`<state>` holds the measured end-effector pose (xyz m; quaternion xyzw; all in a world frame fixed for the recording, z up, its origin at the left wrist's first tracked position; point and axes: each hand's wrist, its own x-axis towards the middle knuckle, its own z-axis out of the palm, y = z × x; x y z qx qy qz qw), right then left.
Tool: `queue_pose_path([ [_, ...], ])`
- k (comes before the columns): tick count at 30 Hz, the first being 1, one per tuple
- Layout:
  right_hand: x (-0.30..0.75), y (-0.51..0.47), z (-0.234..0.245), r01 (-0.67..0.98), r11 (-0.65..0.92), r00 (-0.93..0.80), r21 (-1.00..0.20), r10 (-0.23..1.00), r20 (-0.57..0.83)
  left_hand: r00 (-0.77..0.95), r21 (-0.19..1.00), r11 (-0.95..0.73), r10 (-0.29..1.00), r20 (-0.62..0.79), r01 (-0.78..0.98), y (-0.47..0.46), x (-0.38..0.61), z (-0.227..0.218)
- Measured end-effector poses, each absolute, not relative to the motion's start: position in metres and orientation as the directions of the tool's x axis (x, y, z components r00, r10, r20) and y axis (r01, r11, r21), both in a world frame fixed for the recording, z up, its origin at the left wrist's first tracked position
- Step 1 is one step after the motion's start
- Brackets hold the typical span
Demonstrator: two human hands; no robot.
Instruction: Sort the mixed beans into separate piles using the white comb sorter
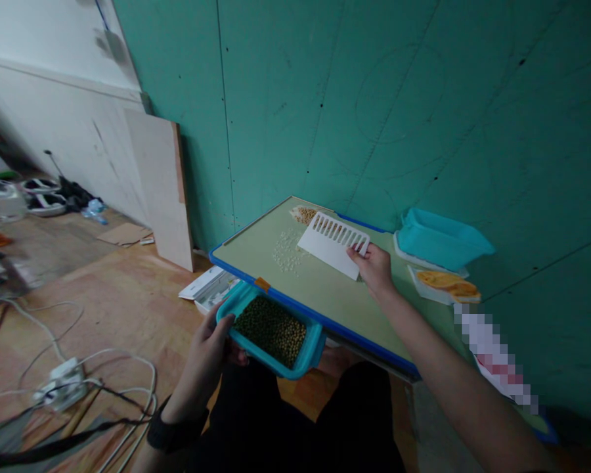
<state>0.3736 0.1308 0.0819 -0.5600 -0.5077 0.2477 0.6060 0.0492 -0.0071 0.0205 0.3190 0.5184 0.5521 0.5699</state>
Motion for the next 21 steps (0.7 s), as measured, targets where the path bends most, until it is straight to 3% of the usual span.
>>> queue_pose_path([
  [11, 0.379, 0.137, 0.077, 0.340, 0.250, 0.369, -0.906, 0.851, 0.373, -0.160, 0.934, 0.188, 0.956, -0.244, -0.303, -0.008, 0.050, 0.023],
  [21, 0.360, 0.126, 0.086, 0.260, 0.225, 0.318, -0.939, 0.899, 0.303, -0.155, 0.933, 0.182, 0.959, -0.239, -0.310, -0.007, 0.048, 0.019],
])
